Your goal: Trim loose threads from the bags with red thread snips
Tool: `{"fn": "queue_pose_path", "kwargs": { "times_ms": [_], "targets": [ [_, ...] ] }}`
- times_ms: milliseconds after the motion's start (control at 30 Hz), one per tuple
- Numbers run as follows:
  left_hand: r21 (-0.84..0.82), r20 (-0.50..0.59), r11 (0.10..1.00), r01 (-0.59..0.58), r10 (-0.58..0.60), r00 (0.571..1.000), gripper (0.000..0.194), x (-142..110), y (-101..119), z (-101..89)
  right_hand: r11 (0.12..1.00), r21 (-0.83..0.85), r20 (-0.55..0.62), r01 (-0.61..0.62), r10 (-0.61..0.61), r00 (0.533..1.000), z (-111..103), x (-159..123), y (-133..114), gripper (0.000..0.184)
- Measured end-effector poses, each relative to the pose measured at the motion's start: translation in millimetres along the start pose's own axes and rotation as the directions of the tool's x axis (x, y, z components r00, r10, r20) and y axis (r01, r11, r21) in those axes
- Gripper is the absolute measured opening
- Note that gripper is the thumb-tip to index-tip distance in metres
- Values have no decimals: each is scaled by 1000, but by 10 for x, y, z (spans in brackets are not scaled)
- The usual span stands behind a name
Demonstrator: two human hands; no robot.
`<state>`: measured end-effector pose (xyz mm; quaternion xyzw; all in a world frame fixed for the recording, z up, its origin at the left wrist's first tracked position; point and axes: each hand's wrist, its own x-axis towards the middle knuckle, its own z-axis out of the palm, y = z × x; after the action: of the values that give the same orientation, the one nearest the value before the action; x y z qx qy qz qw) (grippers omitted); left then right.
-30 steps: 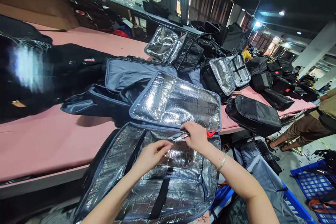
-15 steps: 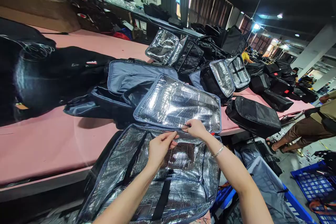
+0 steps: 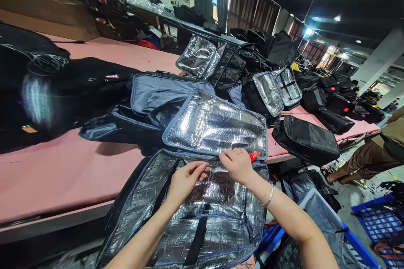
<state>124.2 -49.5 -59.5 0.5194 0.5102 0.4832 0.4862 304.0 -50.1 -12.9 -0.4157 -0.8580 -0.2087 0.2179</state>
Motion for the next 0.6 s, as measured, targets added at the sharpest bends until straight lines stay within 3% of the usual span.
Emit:
{"fn": "queue_pose_path", "kwargs": {
  "times_ms": [133,367,500,600],
  "targets": [
    [39,1,999,-5,5,1000,35,-3,21,-2,982,-159,33,102,-98,995,4,-2,-35,20],
    [41,-2,999,-4,4,1000,32,-15,75,14,977,-196,43,83,-76,996,56,62,-103,19],
    [-46,16,998,36,-36,999,37,-29,102,-6,993,-115,5,-40,41,999,25,35,-107,17],
    [-147,30,985,88,-84,996,47,-17,123,1,973,51,-29,-225,227,973,-39,-25,-146,13]
  ]
}}
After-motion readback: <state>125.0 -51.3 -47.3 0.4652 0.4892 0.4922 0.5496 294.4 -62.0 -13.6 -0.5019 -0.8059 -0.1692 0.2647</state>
